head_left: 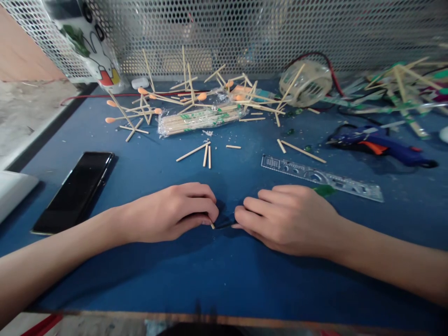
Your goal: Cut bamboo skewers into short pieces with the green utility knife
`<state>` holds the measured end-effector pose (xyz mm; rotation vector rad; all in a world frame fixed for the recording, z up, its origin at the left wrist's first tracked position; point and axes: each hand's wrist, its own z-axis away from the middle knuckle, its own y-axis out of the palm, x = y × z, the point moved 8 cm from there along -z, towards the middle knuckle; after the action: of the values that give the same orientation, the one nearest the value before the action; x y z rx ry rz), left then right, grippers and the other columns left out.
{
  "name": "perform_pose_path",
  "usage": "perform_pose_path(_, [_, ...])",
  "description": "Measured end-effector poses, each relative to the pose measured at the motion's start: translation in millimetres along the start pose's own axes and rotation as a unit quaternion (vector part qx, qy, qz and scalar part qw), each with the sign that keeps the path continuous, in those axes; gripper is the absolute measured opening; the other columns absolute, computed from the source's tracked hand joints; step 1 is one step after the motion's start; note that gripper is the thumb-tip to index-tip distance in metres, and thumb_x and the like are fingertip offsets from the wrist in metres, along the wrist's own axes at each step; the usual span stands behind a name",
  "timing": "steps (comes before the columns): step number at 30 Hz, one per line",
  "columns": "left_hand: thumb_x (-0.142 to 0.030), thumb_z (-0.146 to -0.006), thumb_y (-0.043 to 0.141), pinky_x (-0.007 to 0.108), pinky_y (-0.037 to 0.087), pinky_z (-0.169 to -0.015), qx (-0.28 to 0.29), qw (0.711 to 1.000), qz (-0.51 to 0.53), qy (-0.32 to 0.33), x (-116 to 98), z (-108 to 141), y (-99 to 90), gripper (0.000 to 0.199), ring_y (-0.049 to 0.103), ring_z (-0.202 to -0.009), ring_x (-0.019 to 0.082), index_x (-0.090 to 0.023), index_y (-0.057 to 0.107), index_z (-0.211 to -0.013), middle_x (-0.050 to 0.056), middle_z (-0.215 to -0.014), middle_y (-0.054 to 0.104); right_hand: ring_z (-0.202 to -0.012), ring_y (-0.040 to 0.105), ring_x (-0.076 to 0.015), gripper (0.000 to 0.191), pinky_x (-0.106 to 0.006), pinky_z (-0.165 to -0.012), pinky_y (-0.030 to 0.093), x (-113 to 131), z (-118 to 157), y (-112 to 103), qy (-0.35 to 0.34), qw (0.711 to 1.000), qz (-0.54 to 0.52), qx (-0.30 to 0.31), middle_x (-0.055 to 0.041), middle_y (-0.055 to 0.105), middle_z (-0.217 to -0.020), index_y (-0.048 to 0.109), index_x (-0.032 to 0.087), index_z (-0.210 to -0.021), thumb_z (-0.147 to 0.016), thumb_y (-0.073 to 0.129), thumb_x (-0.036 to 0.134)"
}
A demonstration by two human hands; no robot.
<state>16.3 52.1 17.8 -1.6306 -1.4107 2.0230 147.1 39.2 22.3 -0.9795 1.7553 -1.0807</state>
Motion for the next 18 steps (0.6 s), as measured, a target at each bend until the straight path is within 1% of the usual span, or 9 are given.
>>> perform_pose_path(3, [-0.018,-0.105,0.047,0.027,0.049,-0.089,0.002,1.0,0.007,0.001,0.4,-0.9,-0.2,0.02,0.061,-0.096,0.015,-0.016,0.066,-0.101,0.009,-0.109,0.065,-0.056,0.04,-0.0154,0.018,-0.034,-0.057,0.017,0.7,0.1,0.1,0.0,1.0,0.007,0.009,0.0047,0.054,-0.065,0.055,0.023,-0.084,-0.101,0.05,0.026])
perform_pose_path(8, [-0.016,-0.105,0.047,0.026,0.048,-0.089,0.007,1.0,0.001,0.002,0.3,-2.0,-0.4,0.02,0.061,-0.096,0.015,-0.016,0.066,-0.101,0.009,-0.108,0.065,-0.055,0.043,-0.0161,0.011,-0.034,-0.057,0.015,7.9,0.3,1.8,0.014,0.999,0.006,0.045,0.0045,0.055,-0.067,0.051,0.024,-0.085,-0.092,0.053,0.016])
perform_pose_path(11, [-0.016,-0.104,0.047,0.025,0.048,-0.088,0.008,1.0,-0.006,0.007,-0.6,-2.2,-0.6,0.02,0.061,-0.096,0.015,-0.016,0.066,-0.1,0.009,-0.108,0.065,-0.053,0.044,-0.0167,0.011,-0.034,-0.056,0.014,12.6,-0.6,1.7,0.04,0.996,-0.004,0.073,0.004,0.057,-0.068,0.052,0.024,-0.087,-0.088,0.053,0.013])
perform_pose_path(14, [-0.017,-0.104,0.047,0.025,0.048,-0.088,0.008,1.0,-0.009,0.012,-0.8,-2.1,-0.7,0.019,0.061,-0.096,0.015,-0.016,0.066,-0.099,0.009,-0.108,0.065,-0.051,0.043,-0.0169,0.012,-0.034,-0.056,0.013,10.8,-1.0,4.1,0.066,0.993,-0.006,0.099,0.0041,0.057,-0.066,0.053,0.024,-0.088,-0.088,0.055,0.012])
perform_pose_path(16, [-0.017,-0.104,0.047,0.024,0.048,-0.088,0.009,1.0,-0.011,0.011,-0.3,-1.5,-0.3,0.019,0.061,-0.096,0.015,-0.017,0.066,-0.1,0.008,-0.108,0.065,-0.052,0.043,-0.0165,0.009,-0.034,-0.056,0.013,8.6,-1.7,4.1,0.047,0.995,-0.006,0.083,0.0044,0.057,-0.066,0.052,0.024,-0.086,-0.092,0.055,0.018])
perform_pose_path(18, [-0.017,-0.104,0.048,0.024,0.048,-0.089,0.009,1.0,-0.013,0.012,-0.5,-0.6,0.0,0.018,0.061,-0.096,0.014,-0.017,0.066,-0.102,0.008,-0.109,0.064,-0.054,0.042,-0.016,0.015,-0.034,-0.056,0.014,6.1,-2.1,2.3,0.007,0.999,-0.006,0.045,0.0047,0.056,-0.065,0.051,0.024,-0.082,-0.097,0.052,0.024])
